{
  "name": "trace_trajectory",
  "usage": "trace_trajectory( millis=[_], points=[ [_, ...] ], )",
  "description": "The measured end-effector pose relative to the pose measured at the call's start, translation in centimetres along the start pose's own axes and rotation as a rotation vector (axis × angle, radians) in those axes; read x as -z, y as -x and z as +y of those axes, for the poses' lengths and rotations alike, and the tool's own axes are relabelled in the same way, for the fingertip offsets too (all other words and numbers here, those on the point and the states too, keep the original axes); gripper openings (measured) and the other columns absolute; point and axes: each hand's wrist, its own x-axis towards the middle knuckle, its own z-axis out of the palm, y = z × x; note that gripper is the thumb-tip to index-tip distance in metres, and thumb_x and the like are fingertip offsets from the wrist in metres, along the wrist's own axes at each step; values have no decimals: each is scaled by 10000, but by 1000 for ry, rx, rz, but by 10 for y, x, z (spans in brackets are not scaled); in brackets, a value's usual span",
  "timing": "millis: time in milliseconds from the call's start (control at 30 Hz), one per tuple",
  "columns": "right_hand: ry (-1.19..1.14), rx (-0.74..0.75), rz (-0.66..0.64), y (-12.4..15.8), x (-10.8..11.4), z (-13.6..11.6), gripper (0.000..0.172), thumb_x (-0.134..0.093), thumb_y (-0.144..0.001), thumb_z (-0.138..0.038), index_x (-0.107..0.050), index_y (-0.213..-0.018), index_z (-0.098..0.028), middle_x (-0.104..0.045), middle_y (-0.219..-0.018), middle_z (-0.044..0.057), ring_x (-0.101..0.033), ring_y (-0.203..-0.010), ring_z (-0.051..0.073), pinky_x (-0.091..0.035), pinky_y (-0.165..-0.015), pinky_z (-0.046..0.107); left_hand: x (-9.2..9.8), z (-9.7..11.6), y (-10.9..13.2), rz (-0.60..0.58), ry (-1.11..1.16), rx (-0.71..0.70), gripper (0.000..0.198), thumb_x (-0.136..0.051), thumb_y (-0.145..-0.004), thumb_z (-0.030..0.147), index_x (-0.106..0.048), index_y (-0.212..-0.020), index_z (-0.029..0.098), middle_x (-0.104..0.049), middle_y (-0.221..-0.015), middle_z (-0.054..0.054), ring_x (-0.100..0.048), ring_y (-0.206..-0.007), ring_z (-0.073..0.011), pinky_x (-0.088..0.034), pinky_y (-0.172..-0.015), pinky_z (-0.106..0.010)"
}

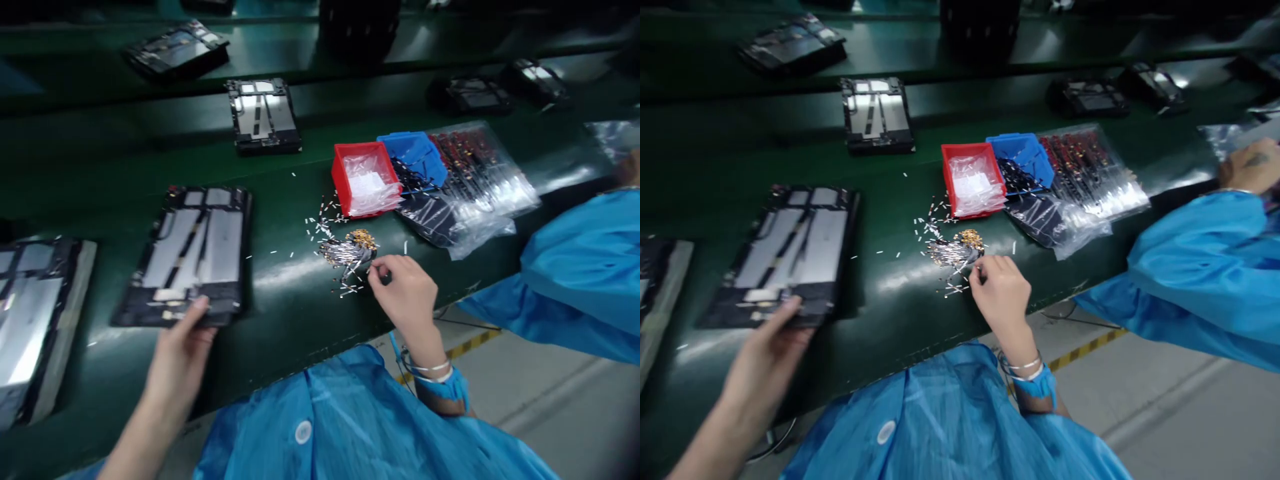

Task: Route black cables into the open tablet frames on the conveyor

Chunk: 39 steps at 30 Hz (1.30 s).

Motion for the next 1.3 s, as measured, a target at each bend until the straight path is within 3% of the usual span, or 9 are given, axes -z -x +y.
trace_trajectory(
  millis=[100, 233, 300, 433, 633, 900, 1067, 1167, 1300],
  points=[
    [-126, 85, 96, -7, 9, -6, 98, -570, -809, -117, -619, -772, -194, -642, -657, 8, -555, -620, 148, -422, -583, 276, -21, -29, 50, 25, 212, 280, 243, -821, -659, 362, -701, -836, 245, -733, -916, 13, -690, -951, -220, -614, -696, -253],
    [-288, 289, 117, -16, 15, -25, 125, -585, -819, -102, -640, -787, -210, -695, -720, 20, -611, -663, 153, -491, -626, 291, -28, -32, 83, -545, 288, 708, 393, -804, -697, 376, -705, -983, 126, -707, -1051, -156, -682, -997, -272, -572, -695, -241],
    [-335, 401, 117, -19, 17, -36, 150, -589, -819, -95, -656, -781, -223, -710, -735, 13, -630, -675, 150, -522, -639, 295, -27, -22, 80, -735, 229, 638, 358, -754, -761, 386, -706, -974, 103, -709, -1017, -180, -704, -913, -243, -546, -696, -223],
    [-360, 601, 181, -25, 20, -52, 163, -607, -801, -73, -673, -785, -220, -722, -755, 21, -629, -676, 144, -544, -608, 279, -40, 9, 45, -714, 169, 241, 362, -613, -863, 460, -670, -1004, 131, -713, -976, -147, -698, -765, -191, -511, -581, -215],
    [-356, 672, 195, -32, 24, -60, 176, -586, -788, -40, -673, -838, -184, -720, -771, 56, -619, -699, 156, -544, -604, 281, -83, 33, 3, -924, 134, 251, 379, -688, -777, 473, -608, -875, 115, -696, -681, -93, -627, -464, -144, -330, -340, -150],
    [-508, 500, 0, -41, 22, -63, 170, -549, -808, -64, -665, -886, -160, -725, -859, 68, -621, -762, 163, -551, -676, 314, -92, 43, -10, -753, -267, -227, 142, -536, -858, 218, -632, -779, 148, -650, -654, -9, -589, -479, -94, -420, -477, -173],
    [-324, 540, -62, -47, 20, -72, 142, -535, -852, -147, -665, -797, -165, -707, -776, 52, -600, -725, 163, -496, -623, 291, -92, 46, -19, -699, -521, -419, 211, -484, -856, 93, -652, -755, 169, -565, -513, 28, -544, -469, -100, -389, -499, -184],
    [-238, 597, -115, -55, 15, -69, 210, -495, -858, -137, -650, -721, -175, -681, -703, 42, -581, -693, 161, -455, -594, 288, -91, 44, -26, -730, -545, -406, 211, -482, -849, 88, -645, -741, 167, -584, -525, 20, -551, -471, -103, -397, -506, -189],
    [-175, 396, -15, -87, 5, -35, 203, -502, -858, -192, -655, -725, -202, -678, -709, 34, -579, -676, 160, -448, -624, 303, -89, 41, -39, -791, -284, -78, 212, -451, -865, 146, -616, -1000, 147, -691, -753, -47, -660, -568, -148, -441, -437, -193]
  ],
)
